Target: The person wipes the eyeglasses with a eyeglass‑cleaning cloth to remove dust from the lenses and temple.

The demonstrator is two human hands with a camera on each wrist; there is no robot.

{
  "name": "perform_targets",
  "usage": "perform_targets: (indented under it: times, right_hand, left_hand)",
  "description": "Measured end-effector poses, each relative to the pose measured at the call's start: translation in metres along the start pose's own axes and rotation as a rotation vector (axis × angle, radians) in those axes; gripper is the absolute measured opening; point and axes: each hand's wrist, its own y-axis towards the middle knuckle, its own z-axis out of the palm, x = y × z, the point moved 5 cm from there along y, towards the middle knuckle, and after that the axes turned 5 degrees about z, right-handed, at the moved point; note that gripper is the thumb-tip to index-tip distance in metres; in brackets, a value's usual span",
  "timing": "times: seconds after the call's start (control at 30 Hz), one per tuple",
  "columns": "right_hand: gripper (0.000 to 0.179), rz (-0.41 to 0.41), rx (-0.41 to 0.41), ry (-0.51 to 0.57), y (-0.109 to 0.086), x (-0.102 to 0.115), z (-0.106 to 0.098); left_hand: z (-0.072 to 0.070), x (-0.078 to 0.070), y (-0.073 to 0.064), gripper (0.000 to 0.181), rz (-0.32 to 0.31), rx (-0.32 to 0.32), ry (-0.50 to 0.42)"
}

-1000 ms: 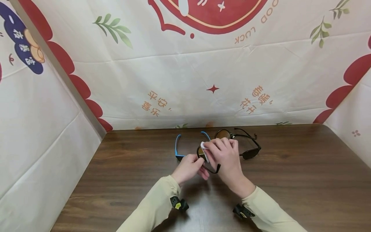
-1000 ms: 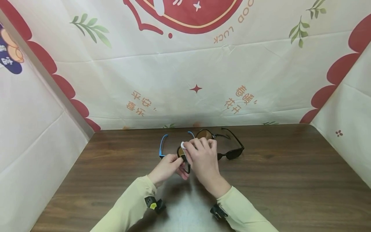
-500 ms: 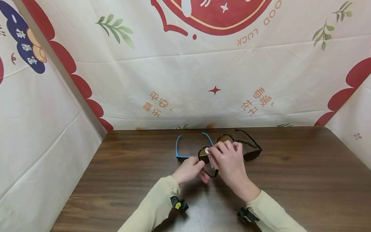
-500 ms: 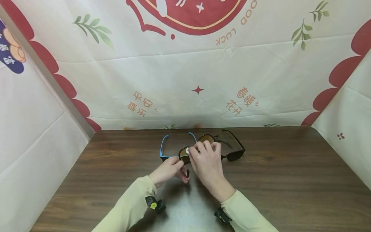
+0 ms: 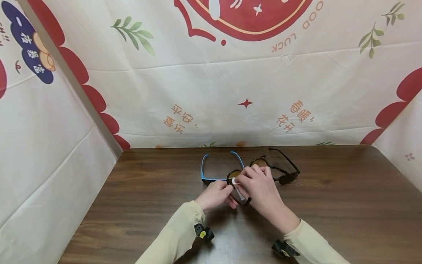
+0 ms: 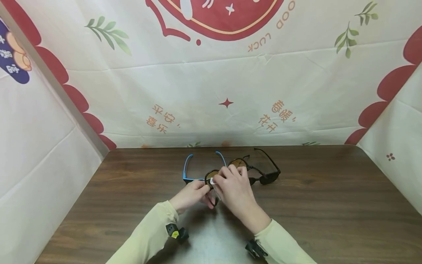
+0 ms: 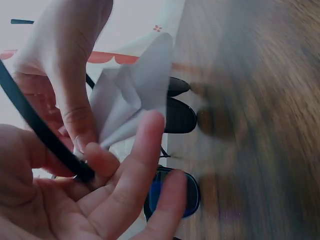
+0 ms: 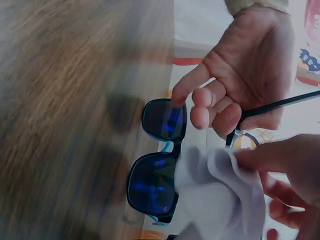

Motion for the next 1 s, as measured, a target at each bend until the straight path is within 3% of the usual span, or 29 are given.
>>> perform_targets:
  times: [0.13, 0.23, 0.5, 0.6, 0.83, 1.0]
  right_hand:
    - [0.009, 0.0, -0.079, -0.056, 0.001, -0.002, -0.002]
    - [0.008, -0.016, -0.103, -0.04, 0.003, -0.002, -0.002]
    - [0.016, -0.122, 0.07, 0.024, 0.0, 0.005, 0.004]
    - [0.015, -0.1, 0.062, -0.013, -0.002, 0.004, 0.002]
    - [0.006, -0.014, -0.074, -0.163, -0.004, -0.002, -0.004]
    - [0.006, 0.004, -0.024, -0.094, -0.004, -0.001, -0.003]
  left_hand:
    - [0.002, -0.001, -0.001, 0.022, -0.006, 0.018, 0.052]
    - [0.004, -0.001, -0.001, 0.021, -0.006, 0.005, 0.055]
    - [0.005, 0.0, 0.0, 0.025, 0.019, -0.016, 0.039]
    - [0.006, 0.001, 0.0, 0.025, 0.018, -0.017, 0.028]
    - [0.01, 0.002, 0.001, 0.024, 0.001, 0.001, 0.088]
    - [0.013, 0.003, 0.002, 0.023, -0.003, 0.006, 0.063]
